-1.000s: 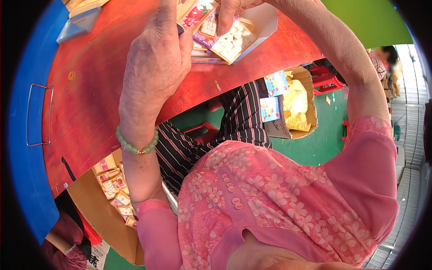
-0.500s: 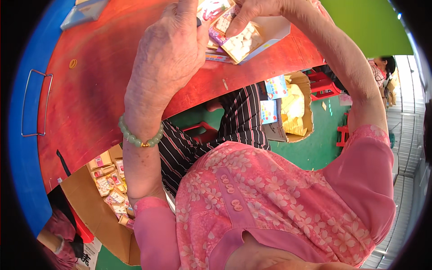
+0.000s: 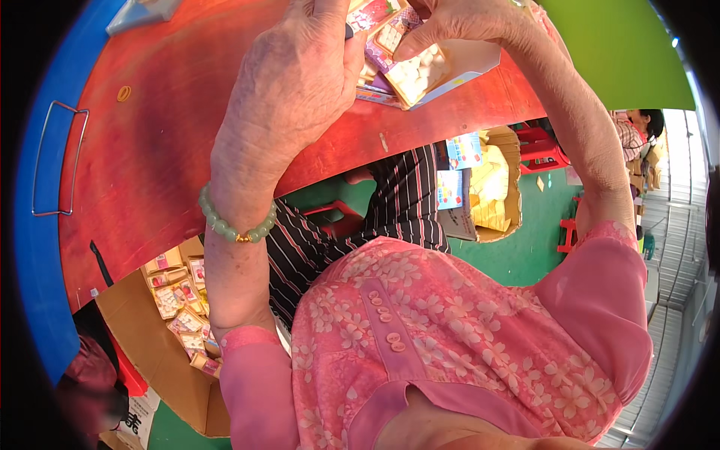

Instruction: Assembling cardboard gift boxes and filling them with individually wrapped snack packets.

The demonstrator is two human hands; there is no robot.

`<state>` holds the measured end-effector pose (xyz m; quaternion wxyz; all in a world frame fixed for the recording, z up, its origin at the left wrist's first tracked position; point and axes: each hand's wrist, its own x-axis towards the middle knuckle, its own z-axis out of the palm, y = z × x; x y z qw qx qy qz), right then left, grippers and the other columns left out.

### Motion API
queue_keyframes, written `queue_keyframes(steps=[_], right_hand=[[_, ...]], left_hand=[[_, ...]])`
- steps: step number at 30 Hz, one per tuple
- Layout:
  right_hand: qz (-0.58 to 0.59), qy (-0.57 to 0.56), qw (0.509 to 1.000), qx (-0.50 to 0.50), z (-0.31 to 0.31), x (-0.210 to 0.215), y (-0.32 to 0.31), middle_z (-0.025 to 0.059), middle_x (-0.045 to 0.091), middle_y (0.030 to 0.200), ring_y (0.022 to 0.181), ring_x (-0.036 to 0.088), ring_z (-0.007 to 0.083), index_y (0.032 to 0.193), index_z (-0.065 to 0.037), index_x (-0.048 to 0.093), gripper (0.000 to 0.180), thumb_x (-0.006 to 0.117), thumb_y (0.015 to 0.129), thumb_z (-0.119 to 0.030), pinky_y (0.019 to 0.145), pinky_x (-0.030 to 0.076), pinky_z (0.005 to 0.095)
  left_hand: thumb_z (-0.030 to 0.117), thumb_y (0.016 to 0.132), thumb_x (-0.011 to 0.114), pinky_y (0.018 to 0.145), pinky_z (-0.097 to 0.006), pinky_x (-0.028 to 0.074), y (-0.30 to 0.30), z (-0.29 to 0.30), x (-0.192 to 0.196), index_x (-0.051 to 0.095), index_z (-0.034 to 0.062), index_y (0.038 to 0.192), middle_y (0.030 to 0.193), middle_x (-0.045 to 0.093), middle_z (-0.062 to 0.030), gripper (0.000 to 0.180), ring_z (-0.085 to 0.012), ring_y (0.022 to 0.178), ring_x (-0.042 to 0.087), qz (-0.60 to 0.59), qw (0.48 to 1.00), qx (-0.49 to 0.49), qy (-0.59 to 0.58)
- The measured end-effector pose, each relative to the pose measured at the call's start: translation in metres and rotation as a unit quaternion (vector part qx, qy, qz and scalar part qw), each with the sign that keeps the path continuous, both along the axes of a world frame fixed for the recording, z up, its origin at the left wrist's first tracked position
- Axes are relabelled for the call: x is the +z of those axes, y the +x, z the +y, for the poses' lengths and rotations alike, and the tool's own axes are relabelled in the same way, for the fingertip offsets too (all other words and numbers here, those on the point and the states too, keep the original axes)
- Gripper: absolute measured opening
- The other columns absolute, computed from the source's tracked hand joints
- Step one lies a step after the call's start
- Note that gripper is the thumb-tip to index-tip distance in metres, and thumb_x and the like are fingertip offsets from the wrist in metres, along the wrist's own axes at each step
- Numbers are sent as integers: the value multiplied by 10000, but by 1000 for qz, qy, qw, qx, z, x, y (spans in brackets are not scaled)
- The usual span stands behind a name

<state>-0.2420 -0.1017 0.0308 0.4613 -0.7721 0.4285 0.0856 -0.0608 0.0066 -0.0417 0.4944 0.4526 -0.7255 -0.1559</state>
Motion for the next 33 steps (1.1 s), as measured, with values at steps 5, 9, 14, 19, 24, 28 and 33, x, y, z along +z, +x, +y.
queue_keyframes(steps=[5,9,14,19,24,28,33], right_hand=[[74,-51,996,-18,-5,5,-6,45,706,1004,918,620,117,1119,-4,667,344,754,791,-61,856,490,268],[37,-63,994,-80,-6,3,-10,44,720,963,872,629,105,1076,-1,703,278,734,810,-76,842,493,255],[-43,-28,993,-109,-17,2,-18,65,716,990,880,638,115,1104,19,686,298,723,824,-76,849,495,250],[-68,38,988,-133,-26,5,-18,50,712,973,822,651,110,1116,34,667,294,703,847,-79,790,518,235],[7,-11,998,-57,-24,0,-18,42,705,970,852,627,99,1139,13,663,315,708,852,-109,824,502,257],[-12,-71,997,-30,-13,-4,-16,20,695,953,887,600,93,1142,-14,666,302,692,871,-143,837,480,262],[76,-112,990,50,-18,-1,-7,1,689,939,871,590,90,1151,-37,664,304,690,875,-162,808,476,258]], left_hand=[[70,859,576,797,-507,490,0,-4,-2,257,-35,1410,1081,549,-342,645,-477,924,590,-5,1000,-5,9],[39,843,584,814,-497,491,-4,-3,-7,277,-24,1409,1096,562,-331,647,-470,936,596,21,998,-7,-52],[11,834,576,806,-497,491,-9,-5,-6,305,-12,1405,1054,583,-323,633,-467,923,603,26,999,-10,-43],[3,833,570,789,-497,491,-12,-6,-9,318,5,1409,1035,584,-330,629,-465,917,609,18,1000,-11,-15],[-5,827,565,775,-485,495,-17,-4,-2,323,10,1415,1000,591,-322,636,-471,913,610,9,1000,9,-22],[-10,825,561,797,-483,493,-16,-4,-2,325,15,1417,1007,591,-321,638,-472,935,605,-2,1000,4,-5],[-5,824,572,805,-478,491,-17,-2,0,355,14,1401,1033,591,-318,617,-463,954,603,-7,999,11,-42]])
